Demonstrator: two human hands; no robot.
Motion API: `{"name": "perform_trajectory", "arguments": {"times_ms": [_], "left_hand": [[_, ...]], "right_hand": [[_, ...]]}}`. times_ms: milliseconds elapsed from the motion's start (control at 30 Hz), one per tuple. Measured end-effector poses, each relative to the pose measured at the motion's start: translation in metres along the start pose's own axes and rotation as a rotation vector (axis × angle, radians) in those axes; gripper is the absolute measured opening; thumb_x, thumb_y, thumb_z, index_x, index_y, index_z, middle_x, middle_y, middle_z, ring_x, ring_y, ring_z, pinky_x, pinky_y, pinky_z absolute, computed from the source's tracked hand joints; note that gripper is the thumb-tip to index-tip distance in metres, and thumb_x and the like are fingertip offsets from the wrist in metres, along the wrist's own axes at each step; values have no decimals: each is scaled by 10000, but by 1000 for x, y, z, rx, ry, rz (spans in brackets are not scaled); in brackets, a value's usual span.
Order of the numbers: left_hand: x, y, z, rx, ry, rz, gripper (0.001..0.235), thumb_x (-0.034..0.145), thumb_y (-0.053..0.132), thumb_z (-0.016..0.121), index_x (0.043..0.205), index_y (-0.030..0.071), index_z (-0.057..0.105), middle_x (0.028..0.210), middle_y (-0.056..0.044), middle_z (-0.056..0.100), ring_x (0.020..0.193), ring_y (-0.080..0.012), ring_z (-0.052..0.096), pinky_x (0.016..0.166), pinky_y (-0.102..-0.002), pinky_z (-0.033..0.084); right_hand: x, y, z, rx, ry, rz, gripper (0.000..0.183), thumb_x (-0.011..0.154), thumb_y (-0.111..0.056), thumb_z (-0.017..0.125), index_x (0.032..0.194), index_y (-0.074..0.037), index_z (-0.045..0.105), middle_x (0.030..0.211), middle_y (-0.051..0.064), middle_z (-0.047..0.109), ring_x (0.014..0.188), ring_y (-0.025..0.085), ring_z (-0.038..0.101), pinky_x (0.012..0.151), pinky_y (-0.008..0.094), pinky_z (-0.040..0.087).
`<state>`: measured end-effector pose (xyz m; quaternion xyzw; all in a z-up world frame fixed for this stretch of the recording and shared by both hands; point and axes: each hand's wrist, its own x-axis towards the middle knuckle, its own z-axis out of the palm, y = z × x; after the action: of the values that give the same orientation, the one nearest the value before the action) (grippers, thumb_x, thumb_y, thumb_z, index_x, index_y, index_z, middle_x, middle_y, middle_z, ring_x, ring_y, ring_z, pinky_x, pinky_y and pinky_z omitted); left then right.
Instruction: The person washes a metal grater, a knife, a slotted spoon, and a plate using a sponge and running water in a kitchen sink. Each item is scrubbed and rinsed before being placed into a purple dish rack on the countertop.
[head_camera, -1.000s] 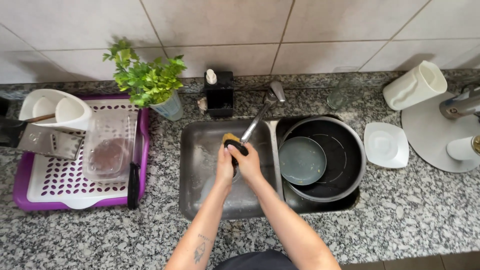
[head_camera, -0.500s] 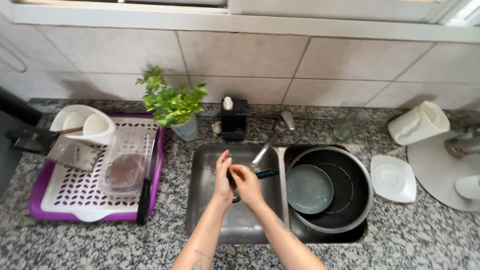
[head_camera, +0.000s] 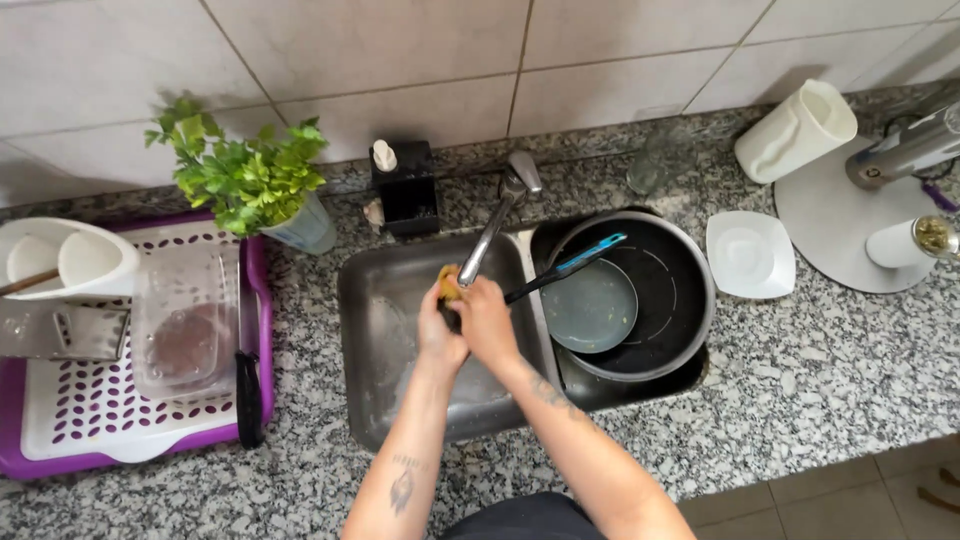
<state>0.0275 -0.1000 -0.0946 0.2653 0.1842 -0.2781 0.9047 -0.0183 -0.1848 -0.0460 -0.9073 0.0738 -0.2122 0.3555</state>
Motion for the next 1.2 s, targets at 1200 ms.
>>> {"name": "perform_trajectory", "arguments": {"times_ms": [1200], "left_hand": [[-2, -3, 59, 76, 62, -124, 797, 834, 724, 307, 1249, 91, 557, 1087, -180, 642, 869, -326, 660, 777, -379, 555]], "right_hand": [[-18, 23, 0, 121, -16, 87, 123, 808, -98, 638, 930, -105, 657, 893, 49, 650, 909, 269, 621, 841, 352, 493]]}}
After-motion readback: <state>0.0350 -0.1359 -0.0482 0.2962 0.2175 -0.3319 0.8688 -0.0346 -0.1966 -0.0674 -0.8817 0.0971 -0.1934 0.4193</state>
